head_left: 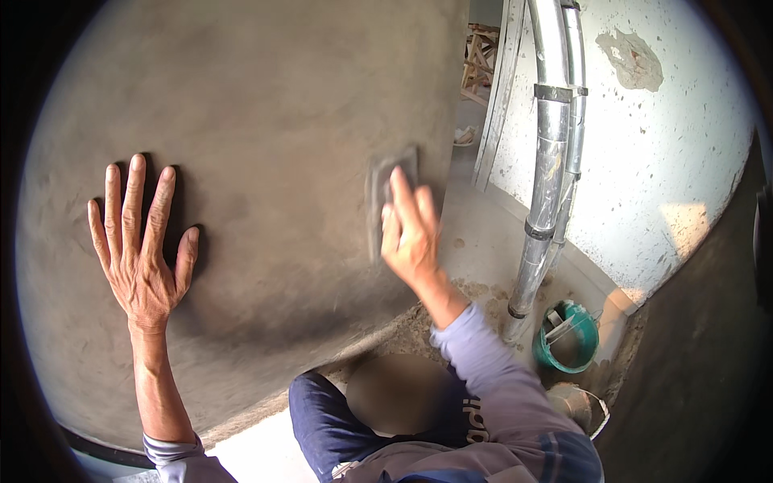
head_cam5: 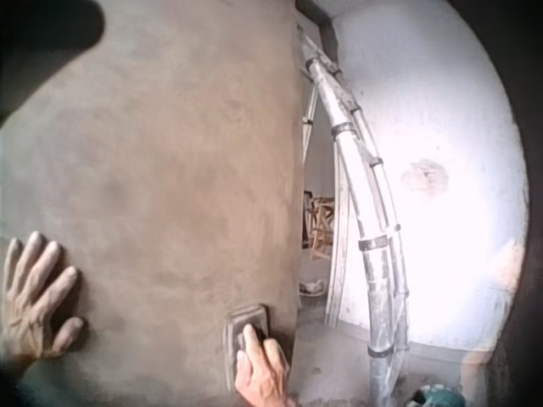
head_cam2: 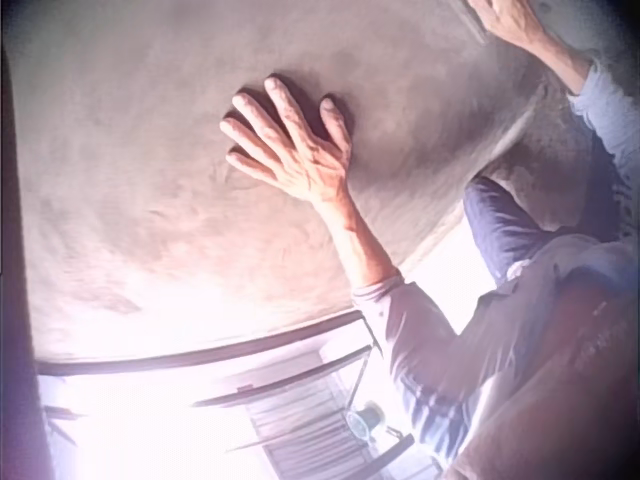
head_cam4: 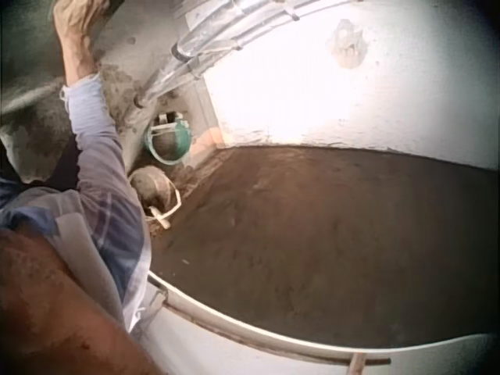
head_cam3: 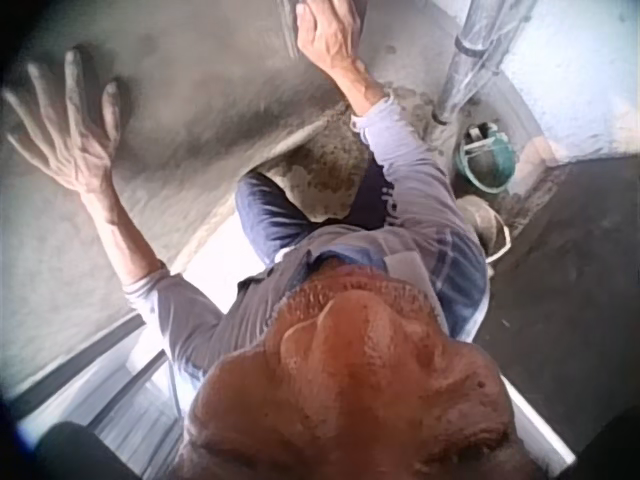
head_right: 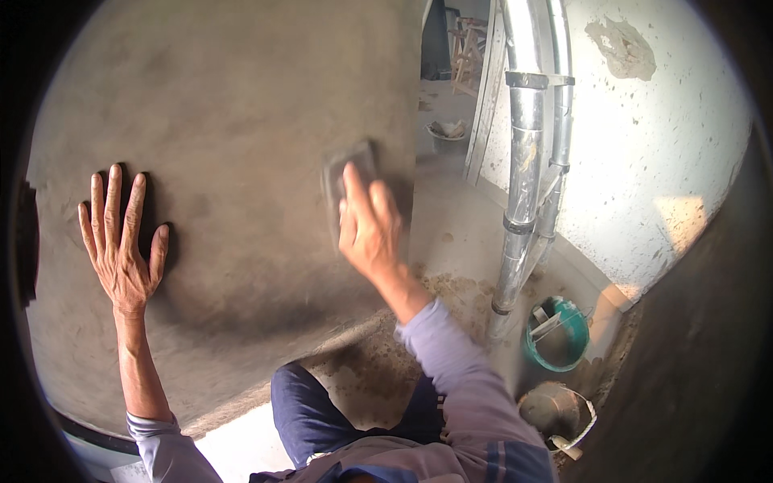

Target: The person smooths a freshly plastered wall using a hand trowel, occasionally dipping the tool into a bucket of mortar to apply more to the surface.

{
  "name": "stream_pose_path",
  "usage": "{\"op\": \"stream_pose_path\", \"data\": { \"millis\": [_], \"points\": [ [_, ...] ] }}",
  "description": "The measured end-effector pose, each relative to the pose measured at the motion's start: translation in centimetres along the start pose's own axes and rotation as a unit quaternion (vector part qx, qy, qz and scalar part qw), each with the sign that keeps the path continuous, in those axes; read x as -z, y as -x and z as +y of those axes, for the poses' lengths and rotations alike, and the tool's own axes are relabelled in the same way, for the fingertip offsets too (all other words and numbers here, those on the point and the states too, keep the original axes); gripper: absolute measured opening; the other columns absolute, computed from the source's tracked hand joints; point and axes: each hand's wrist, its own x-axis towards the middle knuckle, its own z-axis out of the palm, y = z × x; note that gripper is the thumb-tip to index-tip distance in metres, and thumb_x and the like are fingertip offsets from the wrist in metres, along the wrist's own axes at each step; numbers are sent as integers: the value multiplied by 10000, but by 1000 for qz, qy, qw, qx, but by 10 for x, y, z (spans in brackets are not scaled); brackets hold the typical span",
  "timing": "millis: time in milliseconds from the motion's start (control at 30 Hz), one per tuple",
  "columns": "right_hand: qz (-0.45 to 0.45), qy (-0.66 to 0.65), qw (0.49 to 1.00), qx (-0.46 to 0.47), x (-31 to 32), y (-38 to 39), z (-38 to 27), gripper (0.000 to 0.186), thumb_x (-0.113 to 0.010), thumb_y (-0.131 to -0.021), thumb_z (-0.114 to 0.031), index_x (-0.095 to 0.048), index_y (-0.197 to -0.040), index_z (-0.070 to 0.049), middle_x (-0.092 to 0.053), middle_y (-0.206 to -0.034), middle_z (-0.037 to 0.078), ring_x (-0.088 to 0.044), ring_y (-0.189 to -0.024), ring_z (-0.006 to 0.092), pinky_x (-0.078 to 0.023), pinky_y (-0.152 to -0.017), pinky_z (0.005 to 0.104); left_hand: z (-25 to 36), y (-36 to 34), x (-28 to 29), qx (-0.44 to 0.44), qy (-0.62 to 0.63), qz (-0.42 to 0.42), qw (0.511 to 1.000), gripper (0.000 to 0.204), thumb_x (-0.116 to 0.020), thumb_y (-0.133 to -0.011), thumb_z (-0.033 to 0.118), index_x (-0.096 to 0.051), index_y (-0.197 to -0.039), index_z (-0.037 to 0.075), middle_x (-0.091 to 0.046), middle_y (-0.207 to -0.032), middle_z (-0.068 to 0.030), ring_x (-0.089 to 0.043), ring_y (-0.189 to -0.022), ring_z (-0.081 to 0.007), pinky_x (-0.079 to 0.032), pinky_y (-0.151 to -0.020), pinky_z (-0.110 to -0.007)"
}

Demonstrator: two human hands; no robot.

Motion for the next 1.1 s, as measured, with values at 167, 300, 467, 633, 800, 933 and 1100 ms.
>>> {"op": "stream_pose_path", "data": {
  "millis": [167,300,467,633,800,933,1100],
  "points": [
    [95,46,983,151,32,-186,20,458,-595,-943,-136,-568,-1381,-7,-607,-952,231,-591,-878,409,-488,-775,461,-3,-7,1,-16,-7,9,1000,590,-575,-969,464,-508,-1504,223,-411,-1602,-38,-312,-1513,-272,-184,-1238,-509],
    [74,62,991,96,20,-151,21,467,-565,-970,-160,-552,-1393,38,-634,-978,217,-612,-917,352,-476,-791,474,-10,-2,1,-7,-5,-7,1000,583,-601,-957,449,-525,-1492,229,-423,-1596,-24,-329,-1506,-261,-197,-1239,-490],
    [-56,26,998,-18,14,53,43,511,-580,-936,-90,-523,-1413,85,-580,-933,179,-562,-775,274,-487,-682,403,5,0,-6,10,8,-9,1000,584,-626,-923,434,-529,-1483,301,-431,-1590,3,-335,-1503,-249,-184,-1252,-488],
    [21,21,995,97,26,-92,48,507,-616,-912,-74,-545,-1397,55,-604,-934,191,-581,-816,315,-483,-726,413,-7,0,3,12,-13,-23,1000,587,-615,-923,456,-530,-1482,298,-427,-1592,0,-330,-1505,-253,-179,-1254,-489],
    [41,-10,993,113,25,-104,42,535,-628,-908,-72,-534,-1423,36,-640,-962,201,-574,-822,320,-484,-749,410,-8,-3,6,-7,7,1,1000,606,-600,-944,437,-513,-1499,211,-407,-1602,-52,-305,-1515,-286,-172,-1250,-500],
    [-34,4,997,67,18,-44,22,516,-662,-875,-50,-586,-1382,14,-639,-978,189,-666,-943,363,-543,-859,444,-1,1,3,-1,21,-9,1000,610,-604,-935,414,-505,-1503,215,-382,-1615,-57,-298,-1516,-296,-166,-1251,-520],
    [87,75,984,133,47,-258,11,434,-609,-929,-140,-613,-1341,-4,-648,-996,215,-622,-907,365,-497,-805,452,0,-6,5,4,35,3,999,616,-620,-919,390,-510,-1500,218,-390,-1611,-57,-300,-1515,-299,-168,-1248,-519]
  ]
}}
